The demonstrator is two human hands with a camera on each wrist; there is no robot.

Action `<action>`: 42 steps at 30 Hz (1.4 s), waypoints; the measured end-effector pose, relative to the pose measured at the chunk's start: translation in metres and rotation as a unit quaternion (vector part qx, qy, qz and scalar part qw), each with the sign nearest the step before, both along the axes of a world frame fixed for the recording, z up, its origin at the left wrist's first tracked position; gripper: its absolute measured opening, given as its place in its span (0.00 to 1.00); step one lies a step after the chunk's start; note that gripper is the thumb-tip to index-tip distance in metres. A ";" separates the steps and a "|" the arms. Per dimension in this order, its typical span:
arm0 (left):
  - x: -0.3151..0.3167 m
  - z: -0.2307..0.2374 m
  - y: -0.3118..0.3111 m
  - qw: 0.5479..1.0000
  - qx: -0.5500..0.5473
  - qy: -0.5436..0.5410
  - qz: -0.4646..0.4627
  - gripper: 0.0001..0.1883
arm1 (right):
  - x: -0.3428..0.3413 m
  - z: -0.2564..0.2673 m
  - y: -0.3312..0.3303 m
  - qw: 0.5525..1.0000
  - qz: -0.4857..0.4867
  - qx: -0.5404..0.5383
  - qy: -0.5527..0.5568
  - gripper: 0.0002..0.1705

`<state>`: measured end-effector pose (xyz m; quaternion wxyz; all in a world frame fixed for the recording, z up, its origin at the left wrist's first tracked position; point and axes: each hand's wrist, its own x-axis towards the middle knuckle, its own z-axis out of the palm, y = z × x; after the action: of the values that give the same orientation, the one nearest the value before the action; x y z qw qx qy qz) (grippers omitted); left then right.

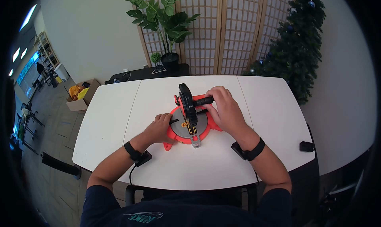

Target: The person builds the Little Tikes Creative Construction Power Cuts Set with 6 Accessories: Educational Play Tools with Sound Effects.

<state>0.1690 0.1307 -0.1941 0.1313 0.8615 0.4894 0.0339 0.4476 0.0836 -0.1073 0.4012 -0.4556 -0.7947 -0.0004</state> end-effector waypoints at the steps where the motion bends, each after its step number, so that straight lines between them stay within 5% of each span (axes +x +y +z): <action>1: 0.000 0.000 0.000 1.000 0.001 -0.001 0.001 0.60 | 0.000 -0.001 0.001 1.000 -0.017 -0.001 0.020 0.20; 11: -0.002 0.001 -0.002 1.000 0.007 -0.001 -0.011 0.60 | 0.003 0.007 0.011 0.991 -0.132 -0.023 0.012 0.35; 13: -0.003 0.001 -0.002 1.000 0.016 -0.003 -0.018 0.60 | 0.006 0.010 0.012 0.975 -0.136 -0.170 0.048 0.42; 17: -0.004 0.001 -0.002 1.000 0.014 -0.003 -0.016 0.61 | 0.016 0.008 0.015 0.969 -0.126 -0.207 0.048 0.49; 20: -0.006 -0.003 0.000 1.000 0.011 -0.002 -0.015 0.62 | 0.021 0.011 0.013 0.956 -0.154 -0.249 -0.003 0.52; 22: -0.008 -0.005 0.001 1.000 0.008 -0.007 -0.023 0.64 | 0.026 0.015 0.015 0.901 -0.150 -0.378 -0.149 0.55; 28: -0.010 -0.009 -0.004 1.000 -0.018 0.009 0.017 0.67 | 0.042 -0.047 0.039 0.921 0.019 -0.347 -0.178 0.57; 42: -0.016 -0.019 -0.005 0.999 0.020 -0.041 0.009 0.64 | 0.027 -0.066 0.072 0.890 0.027 -0.381 -0.250 0.65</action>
<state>0.1533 0.1254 -0.2132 0.1340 0.8573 0.4906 0.0800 0.4747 0.1561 -0.1735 -0.0156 -0.5367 -0.8197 0.1994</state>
